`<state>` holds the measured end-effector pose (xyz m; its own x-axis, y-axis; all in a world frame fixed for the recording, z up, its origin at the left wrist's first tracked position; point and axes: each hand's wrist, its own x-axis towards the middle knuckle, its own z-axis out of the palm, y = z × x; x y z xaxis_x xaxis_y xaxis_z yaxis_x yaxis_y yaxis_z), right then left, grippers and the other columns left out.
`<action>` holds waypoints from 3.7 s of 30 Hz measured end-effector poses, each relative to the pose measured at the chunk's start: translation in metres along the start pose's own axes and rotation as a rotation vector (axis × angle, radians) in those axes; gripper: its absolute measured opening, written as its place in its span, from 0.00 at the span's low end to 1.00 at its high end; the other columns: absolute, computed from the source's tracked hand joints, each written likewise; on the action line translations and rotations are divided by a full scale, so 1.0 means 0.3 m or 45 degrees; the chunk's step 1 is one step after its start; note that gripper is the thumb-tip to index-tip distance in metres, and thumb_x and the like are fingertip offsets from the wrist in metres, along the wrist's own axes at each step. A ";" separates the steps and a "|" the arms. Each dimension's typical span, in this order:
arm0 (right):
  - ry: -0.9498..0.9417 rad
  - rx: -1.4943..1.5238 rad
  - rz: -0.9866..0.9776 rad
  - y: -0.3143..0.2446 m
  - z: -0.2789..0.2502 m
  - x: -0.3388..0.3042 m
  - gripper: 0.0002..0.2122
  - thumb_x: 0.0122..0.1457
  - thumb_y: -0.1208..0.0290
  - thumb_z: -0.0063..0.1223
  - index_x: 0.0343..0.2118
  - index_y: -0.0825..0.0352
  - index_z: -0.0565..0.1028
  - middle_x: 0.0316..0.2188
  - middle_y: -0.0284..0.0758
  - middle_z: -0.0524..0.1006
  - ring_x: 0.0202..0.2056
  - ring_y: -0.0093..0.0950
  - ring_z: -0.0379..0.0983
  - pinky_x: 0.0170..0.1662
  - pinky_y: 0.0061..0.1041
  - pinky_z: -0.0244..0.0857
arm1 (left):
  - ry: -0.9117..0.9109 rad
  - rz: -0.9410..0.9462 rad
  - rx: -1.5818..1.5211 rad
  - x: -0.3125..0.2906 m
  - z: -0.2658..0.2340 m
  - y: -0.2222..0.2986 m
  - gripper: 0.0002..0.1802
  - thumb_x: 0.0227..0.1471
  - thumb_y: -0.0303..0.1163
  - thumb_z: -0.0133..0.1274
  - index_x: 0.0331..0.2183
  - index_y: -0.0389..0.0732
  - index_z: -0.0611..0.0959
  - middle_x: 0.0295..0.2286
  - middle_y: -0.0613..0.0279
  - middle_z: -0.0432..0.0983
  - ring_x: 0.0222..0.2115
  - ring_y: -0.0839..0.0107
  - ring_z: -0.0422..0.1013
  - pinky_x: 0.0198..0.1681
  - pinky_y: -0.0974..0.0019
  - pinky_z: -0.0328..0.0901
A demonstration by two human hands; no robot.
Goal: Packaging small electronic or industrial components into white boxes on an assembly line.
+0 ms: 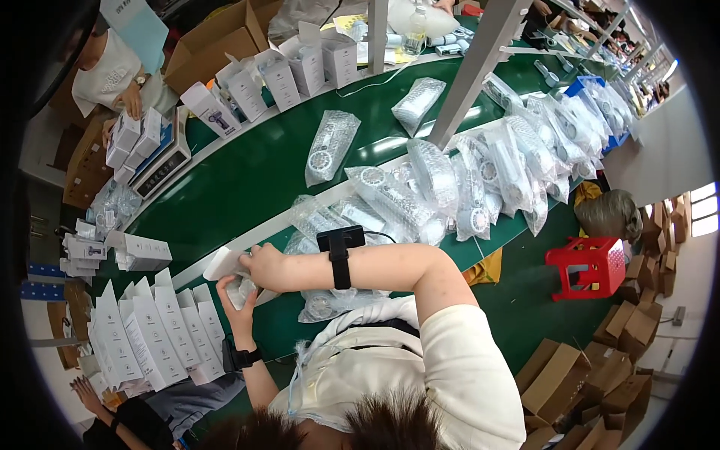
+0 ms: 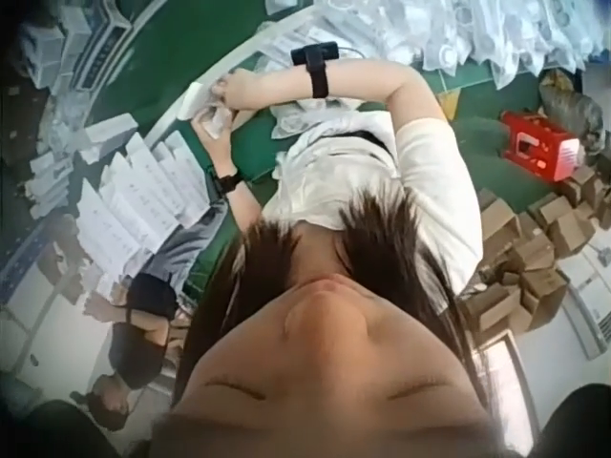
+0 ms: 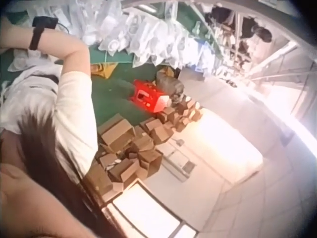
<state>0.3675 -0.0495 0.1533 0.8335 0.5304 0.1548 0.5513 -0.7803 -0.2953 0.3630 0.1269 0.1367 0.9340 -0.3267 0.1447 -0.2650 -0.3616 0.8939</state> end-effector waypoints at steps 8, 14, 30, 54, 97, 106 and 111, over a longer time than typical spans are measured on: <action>-0.095 0.348 0.270 0.021 0.011 -0.019 0.09 0.43 0.71 0.52 0.30 0.66 0.74 0.38 0.41 0.65 0.33 0.39 0.68 0.32 0.33 0.64 | -0.024 0.049 0.085 0.020 0.017 -0.001 0.27 0.35 0.26 0.58 0.39 0.40 0.66 0.40 0.56 0.61 0.42 0.63 0.60 0.47 0.66 0.55; 0.235 0.904 0.329 0.215 -0.152 -0.217 0.13 0.41 0.83 0.44 0.33 0.67 0.64 0.28 0.43 0.72 0.30 0.42 0.70 0.32 0.38 0.64 | 0.054 0.048 0.109 -0.001 0.010 -0.002 0.26 0.33 0.26 0.59 0.38 0.40 0.67 0.38 0.59 0.60 0.41 0.65 0.59 0.46 0.68 0.54; -0.178 0.014 0.838 0.889 0.044 -0.669 0.10 0.39 0.74 0.54 0.29 0.64 0.76 0.33 0.39 0.75 0.37 0.38 0.69 0.39 0.31 0.64 | 0.072 -0.122 0.278 0.051 -0.015 0.144 0.10 0.28 0.20 0.60 0.21 0.31 0.77 0.33 0.56 0.69 0.33 0.64 0.67 0.33 0.70 0.61; 1.057 0.753 0.997 0.660 -0.116 -0.709 0.03 0.49 0.82 0.49 0.28 0.70 0.69 0.23 0.34 0.73 0.25 0.20 0.67 0.29 0.17 0.61 | 0.021 -0.091 0.238 0.072 -0.043 0.146 0.09 0.28 0.19 0.60 0.19 0.33 0.76 0.26 0.58 0.68 0.27 0.64 0.67 0.29 0.69 0.61; 0.656 0.460 -0.094 0.089 -0.153 -0.071 0.13 0.43 0.72 0.55 0.35 0.64 0.74 0.35 0.36 0.66 0.38 0.35 0.63 0.43 0.32 0.59 | 0.680 -0.050 0.188 0.155 -0.165 0.150 0.06 0.35 0.22 0.58 0.20 0.32 0.76 0.18 0.62 0.71 0.19 0.75 0.65 0.23 0.74 0.58; 0.405 -0.068 0.930 0.723 0.010 -0.064 0.22 0.43 0.71 0.54 0.45 0.63 0.66 0.37 0.43 0.68 0.40 0.41 0.64 0.41 0.36 0.62 | 1.201 -0.011 0.531 0.712 -0.374 0.023 0.06 0.36 0.24 0.59 0.20 0.33 0.77 0.20 0.56 0.74 0.21 0.66 0.69 0.26 0.66 0.62; 0.147 -0.054 1.417 0.954 0.072 -0.023 0.27 0.46 0.62 0.51 0.51 0.61 0.60 0.36 0.48 0.70 0.37 0.44 0.68 0.38 0.37 0.65 | 1.269 -0.240 0.549 0.871 -0.400 -0.250 0.08 0.34 0.26 0.59 0.20 0.34 0.76 0.21 0.54 0.73 0.24 0.61 0.70 0.29 0.64 0.63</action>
<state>0.5187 -0.2693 0.0475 0.8600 -0.5025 -0.0887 -0.5048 -0.8124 -0.2918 0.6558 0.1733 0.1584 0.6913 0.5468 0.4724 0.0222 -0.6695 0.7425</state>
